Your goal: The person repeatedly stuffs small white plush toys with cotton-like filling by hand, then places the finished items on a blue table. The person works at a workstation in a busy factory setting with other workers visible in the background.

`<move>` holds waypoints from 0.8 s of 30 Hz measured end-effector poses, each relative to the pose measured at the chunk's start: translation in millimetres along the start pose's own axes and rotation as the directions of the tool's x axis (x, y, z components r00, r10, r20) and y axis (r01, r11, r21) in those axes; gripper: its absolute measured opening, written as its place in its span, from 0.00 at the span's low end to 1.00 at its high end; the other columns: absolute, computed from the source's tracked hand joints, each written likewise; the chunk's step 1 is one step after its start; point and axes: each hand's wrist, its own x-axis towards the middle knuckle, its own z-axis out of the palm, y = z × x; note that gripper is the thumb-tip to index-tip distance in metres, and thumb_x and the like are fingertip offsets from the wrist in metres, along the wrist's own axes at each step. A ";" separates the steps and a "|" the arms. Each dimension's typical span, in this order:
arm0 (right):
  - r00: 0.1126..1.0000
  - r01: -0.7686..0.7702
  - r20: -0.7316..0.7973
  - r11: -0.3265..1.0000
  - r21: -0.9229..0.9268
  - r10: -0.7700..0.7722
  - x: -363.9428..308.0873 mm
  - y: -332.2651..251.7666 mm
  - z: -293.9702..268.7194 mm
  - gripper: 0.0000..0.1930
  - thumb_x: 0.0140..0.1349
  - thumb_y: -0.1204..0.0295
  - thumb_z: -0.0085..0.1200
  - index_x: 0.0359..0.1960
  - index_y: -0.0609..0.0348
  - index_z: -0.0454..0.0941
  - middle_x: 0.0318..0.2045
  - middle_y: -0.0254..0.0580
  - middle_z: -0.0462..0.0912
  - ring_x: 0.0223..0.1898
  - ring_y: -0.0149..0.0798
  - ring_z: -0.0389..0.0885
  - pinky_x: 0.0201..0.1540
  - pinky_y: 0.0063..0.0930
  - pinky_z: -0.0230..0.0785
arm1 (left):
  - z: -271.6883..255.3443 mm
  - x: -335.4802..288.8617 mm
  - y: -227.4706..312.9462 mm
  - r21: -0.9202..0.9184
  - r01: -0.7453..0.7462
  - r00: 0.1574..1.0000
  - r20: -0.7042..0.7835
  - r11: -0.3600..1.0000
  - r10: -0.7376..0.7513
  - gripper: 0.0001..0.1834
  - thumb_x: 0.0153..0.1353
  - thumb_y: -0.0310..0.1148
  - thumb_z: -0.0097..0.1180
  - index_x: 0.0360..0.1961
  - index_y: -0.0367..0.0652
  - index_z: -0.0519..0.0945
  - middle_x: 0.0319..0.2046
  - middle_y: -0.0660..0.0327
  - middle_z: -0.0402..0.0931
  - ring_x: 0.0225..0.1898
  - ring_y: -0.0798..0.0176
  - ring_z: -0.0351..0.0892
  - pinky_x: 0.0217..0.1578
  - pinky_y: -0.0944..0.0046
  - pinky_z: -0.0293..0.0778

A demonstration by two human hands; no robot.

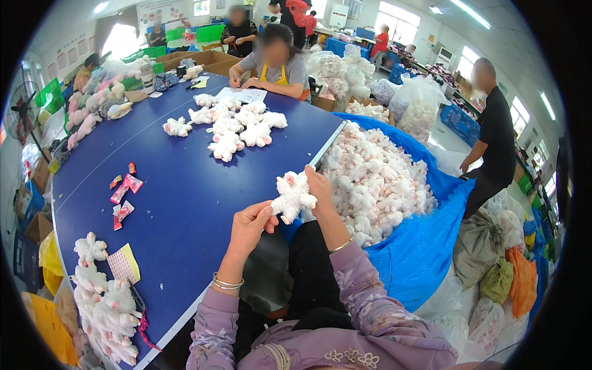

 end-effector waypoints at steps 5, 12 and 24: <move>0.971 -0.028 0.237 1.000 -0.006 0.028 -15.0 -2.6 -11.1 0.16 0.69 0.60 0.51 0.34 0.63 0.78 0.28 0.30 0.77 0.28 0.22 0.73 0.31 0.21 0.65 | -2.8 -9.6 -0.1 0.015 0.075 0.997 0.002 0.997 -0.075 0.14 0.65 0.31 0.53 0.46 0.33 0.81 0.23 0.65 0.78 0.20 0.76 0.71 0.24 0.75 0.69; 0.936 -0.038 0.336 0.979 -0.202 0.106 -37.3 16.1 -30.2 0.17 0.69 0.61 0.48 0.47 0.64 0.76 0.38 0.33 0.79 0.38 0.25 0.75 0.41 0.23 0.68 | -17.9 -11.3 -18.0 0.147 0.132 0.989 0.044 0.980 -0.140 0.14 0.65 0.33 0.53 0.45 0.35 0.82 0.22 0.67 0.77 0.20 0.77 0.71 0.24 0.76 0.69; 0.927 -0.112 0.339 0.981 -0.158 0.160 -34.0 42.4 -25.9 0.16 0.69 0.64 0.49 0.48 0.66 0.76 0.41 0.38 0.80 0.40 0.29 0.77 0.43 0.26 0.70 | -31.5 -10.9 -19.3 0.315 0.098 0.994 0.016 0.944 -0.109 0.13 0.65 0.36 0.52 0.39 0.36 0.82 0.22 0.65 0.77 0.21 0.75 0.73 0.24 0.73 0.70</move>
